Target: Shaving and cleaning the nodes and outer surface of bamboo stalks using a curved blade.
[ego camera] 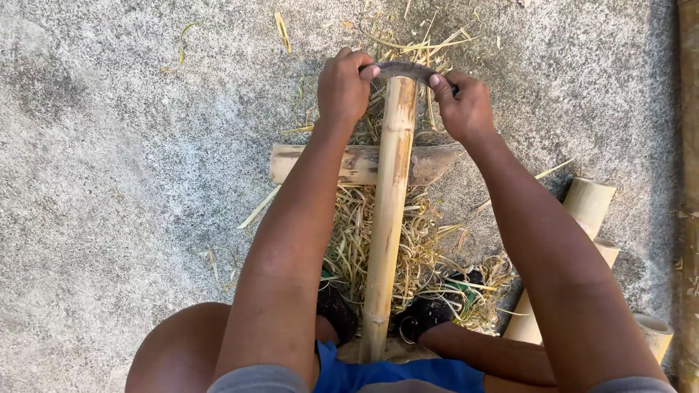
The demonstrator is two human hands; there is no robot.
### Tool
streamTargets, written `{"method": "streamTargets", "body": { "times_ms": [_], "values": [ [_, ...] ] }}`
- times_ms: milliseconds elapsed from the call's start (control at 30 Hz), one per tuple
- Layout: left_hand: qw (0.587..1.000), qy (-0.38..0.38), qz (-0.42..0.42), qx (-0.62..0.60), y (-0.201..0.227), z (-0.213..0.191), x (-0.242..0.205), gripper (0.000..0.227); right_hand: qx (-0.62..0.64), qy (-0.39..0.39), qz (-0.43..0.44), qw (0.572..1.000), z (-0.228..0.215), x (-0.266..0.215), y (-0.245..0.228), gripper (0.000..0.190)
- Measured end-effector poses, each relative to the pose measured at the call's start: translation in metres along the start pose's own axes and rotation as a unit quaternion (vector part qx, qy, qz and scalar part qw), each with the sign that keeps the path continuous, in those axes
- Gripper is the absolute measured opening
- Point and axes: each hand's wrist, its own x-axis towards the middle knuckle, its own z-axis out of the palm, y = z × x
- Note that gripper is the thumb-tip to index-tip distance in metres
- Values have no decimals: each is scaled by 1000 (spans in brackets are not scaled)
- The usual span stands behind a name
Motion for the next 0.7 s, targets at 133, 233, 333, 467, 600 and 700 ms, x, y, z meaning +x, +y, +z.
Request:
{"method": "streamTargets", "body": {
  "times_ms": [133, 233, 333, 467, 600, 700],
  "values": [
    [1000, -2, -4, 9, 0, 1, 2, 17, -48, -29, 60, 997, -3, 1, -9, 43],
    [1000, -19, -5, 22, -3, 2, 2, 17, -66, -28, 53, 996, -2, -2, -6, 40],
    [998, 21, 44, 33, -2, -2, 2, 14, -53, -10, 33, 998, 2, -6, -3, 42],
    [993, -78, 23, 85, 5, -19, -18, 16, -53, -22, 76, 995, 9, -31, -1, 46],
    [988, -74, 70, 117, -23, -6, -51, 16, -33, -21, 17, 999, 16, -64, 10, 51],
    [965, -221, -29, 136, 11, -40, -75, 25, -18, -57, 47, 997, 20, -97, 14, 50]
  ]
}}
